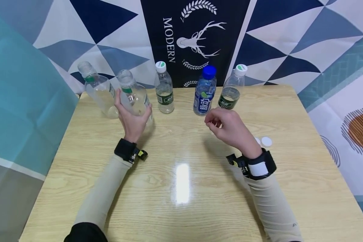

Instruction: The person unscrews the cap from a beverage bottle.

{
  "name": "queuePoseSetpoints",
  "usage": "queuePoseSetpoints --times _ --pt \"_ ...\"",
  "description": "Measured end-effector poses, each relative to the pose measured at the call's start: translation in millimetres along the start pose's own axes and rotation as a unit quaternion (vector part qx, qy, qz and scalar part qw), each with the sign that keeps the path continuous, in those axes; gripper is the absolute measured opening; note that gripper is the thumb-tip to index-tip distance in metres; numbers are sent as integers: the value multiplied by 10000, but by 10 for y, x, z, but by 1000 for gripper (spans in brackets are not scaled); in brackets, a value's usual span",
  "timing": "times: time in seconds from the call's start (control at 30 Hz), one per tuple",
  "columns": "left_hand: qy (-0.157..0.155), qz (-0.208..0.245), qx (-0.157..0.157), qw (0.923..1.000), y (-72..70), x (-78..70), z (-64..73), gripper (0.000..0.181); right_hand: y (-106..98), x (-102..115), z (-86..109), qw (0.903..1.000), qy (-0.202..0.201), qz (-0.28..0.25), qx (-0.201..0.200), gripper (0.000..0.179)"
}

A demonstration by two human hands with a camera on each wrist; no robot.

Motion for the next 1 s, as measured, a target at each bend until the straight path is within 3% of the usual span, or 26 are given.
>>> queuePoseSetpoints --times 0.13,0.4,0.53,0.67,1.0 --pt "135 -10 -95 9999 85 118 -152 96 19 2 -5 10000 -32 48 39 12" --pt "-304 -252 -272 9988 284 640 -286 104 44 12 -4 9999 -83 21 69 11" --pt "-527 -437 -97 9976 330 806 -334 108 27 24 -9 9999 -70 50 73 10" --pt "-738 -366 66 9966 330 861 -337 114 32 21 -9 9999 -116 26 81 9" --pt "-1023 -262 433 9935 323 832 -363 124 25 -6 -16 9999 -105 40 85 10"
Point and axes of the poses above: each hand's wrist, its own z-axis away from the middle knuckle, its own y-axis out of the palm, x = y × z, the point moved 2 cm from there along -z, towards the middle knuckle, and after that the axes turned 11 degrees about x, right-handed, at the moved point
